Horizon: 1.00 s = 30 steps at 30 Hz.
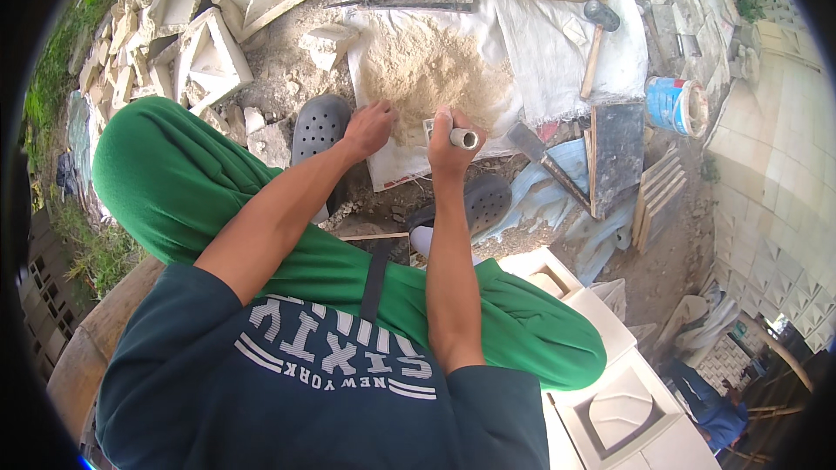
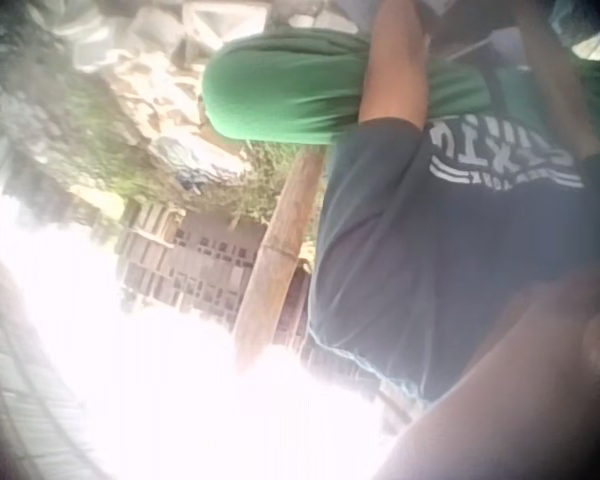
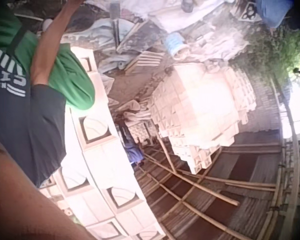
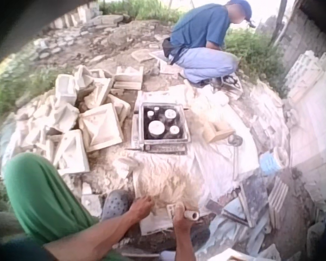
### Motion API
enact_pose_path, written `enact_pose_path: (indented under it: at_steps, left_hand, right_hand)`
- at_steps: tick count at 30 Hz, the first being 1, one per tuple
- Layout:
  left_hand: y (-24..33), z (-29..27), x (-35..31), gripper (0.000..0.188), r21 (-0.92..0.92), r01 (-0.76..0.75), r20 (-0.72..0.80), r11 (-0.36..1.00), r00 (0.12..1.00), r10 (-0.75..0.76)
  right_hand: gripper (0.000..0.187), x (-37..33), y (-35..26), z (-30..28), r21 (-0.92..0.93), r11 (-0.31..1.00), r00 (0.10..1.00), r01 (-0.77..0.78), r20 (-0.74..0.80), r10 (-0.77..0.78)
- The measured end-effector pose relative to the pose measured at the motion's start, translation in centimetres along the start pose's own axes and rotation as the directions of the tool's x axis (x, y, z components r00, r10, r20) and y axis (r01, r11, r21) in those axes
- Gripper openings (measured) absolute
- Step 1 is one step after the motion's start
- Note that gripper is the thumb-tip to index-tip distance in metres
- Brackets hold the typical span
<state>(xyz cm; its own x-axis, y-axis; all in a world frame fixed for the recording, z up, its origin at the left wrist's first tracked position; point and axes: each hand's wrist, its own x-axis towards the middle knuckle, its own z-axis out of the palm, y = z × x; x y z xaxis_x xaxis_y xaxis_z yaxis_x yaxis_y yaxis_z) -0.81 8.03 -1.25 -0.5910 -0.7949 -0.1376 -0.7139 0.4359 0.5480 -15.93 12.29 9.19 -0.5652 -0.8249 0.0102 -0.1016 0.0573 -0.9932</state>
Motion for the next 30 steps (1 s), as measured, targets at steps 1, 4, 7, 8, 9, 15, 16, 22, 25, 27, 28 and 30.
enact_pose_path:
  at_steps: [1, 4, 7, 8, 9, 15, 16, 22, 25, 27, 28, 30]
  left_hand:
    - [0.1, 0.0, 0.0, 0.018, -0.011, 0.006, -0.003, 1.000, 1.000, -0.006]
    - [1.1, -0.8, 0.4, 0.019, -0.027, 0.009, 0.031, 1.000, 0.999, -0.008]
    - [1.1, -0.9, 0.5, 0.017, -0.048, -0.009, 0.012, 0.999, 1.000, 0.009]
    - [0.9, -0.7, 0.6, 0.016, -0.068, -0.034, -0.035, 0.997, 0.999, 0.032]
    - [0.8, -0.6, 0.4, 0.016, -0.066, -0.031, -0.038, 0.997, 0.999, 0.029]
    - [0.4, -0.4, -0.2, 0.017, -0.034, 0.049, 0.059, 0.998, 0.997, -0.047]
    - [0.4, -0.4, -0.2, 0.017, -0.036, 0.055, 0.041, 0.998, 0.998, -0.054]
    - [1.4, -1.2, 0.7, 0.016, -0.044, 0.000, 0.022, 0.999, 1.000, 0.001]
    - [0.8, -0.3, 0.4, 0.016, 0.038, -0.101, -0.010, 0.994, 0.995, 0.101]
    - [0.8, 0.4, -0.1, 0.016, 0.080, -0.158, -0.018, 0.984, 0.987, 0.160]
    - [1.1, 0.8, -0.5, 0.019, 0.109, -0.264, 0.015, 0.958, 0.964, 0.264]
    - [1.1, 2.4, -1.2, 0.023, 0.139, -0.369, 0.052, 0.919, 0.929, 0.366]
  right_hand:
    - [0.031, -0.2, 0.3, -0.1, 0.004, 1.000, 1.000, 0.007, 0.025, -0.007]
    - [0.032, -1.4, 3.3, 1.3, -0.047, 0.999, 1.000, 0.000, 0.001, 0.000]
    - [0.032, -0.9, 4.4, 0.2, -0.134, 0.990, 0.997, 0.046, 0.072, -0.036]
    - [0.032, 0.0, 4.8, 0.1, -0.061, 0.998, 0.999, -0.025, 0.046, 0.028]
    - [0.032, 0.3, 4.5, 0.2, 0.013, 0.995, 0.995, -0.101, 0.028, 0.100]
    - [0.031, -0.4, 1.1, 0.0, 0.125, 0.990, 0.998, -0.061, -0.024, 0.065]
    - [0.031, -0.9, 1.3, 0.4, 0.060, 0.998, 0.999, 0.030, -0.030, -0.029]
    - [0.033, -2.5, 5.1, 0.7, -0.185, 0.979, 0.991, 0.090, 0.110, -0.070]
    - [0.034, -2.2, 3.6, 0.5, 0.145, 0.970, 0.979, -0.194, -0.028, 0.200]
    - [0.036, -2.0, 3.8, -0.3, 0.226, 0.955, 0.976, -0.194, -0.057, 0.212]
    - [0.036, -1.9, 4.0, -1.2, 0.363, 0.919, 0.956, -0.155, -0.178, 0.232]
    - [0.036, -1.4, 4.0, -2.9, 0.484, 0.872, 0.890, -0.069, -0.365, 0.273]
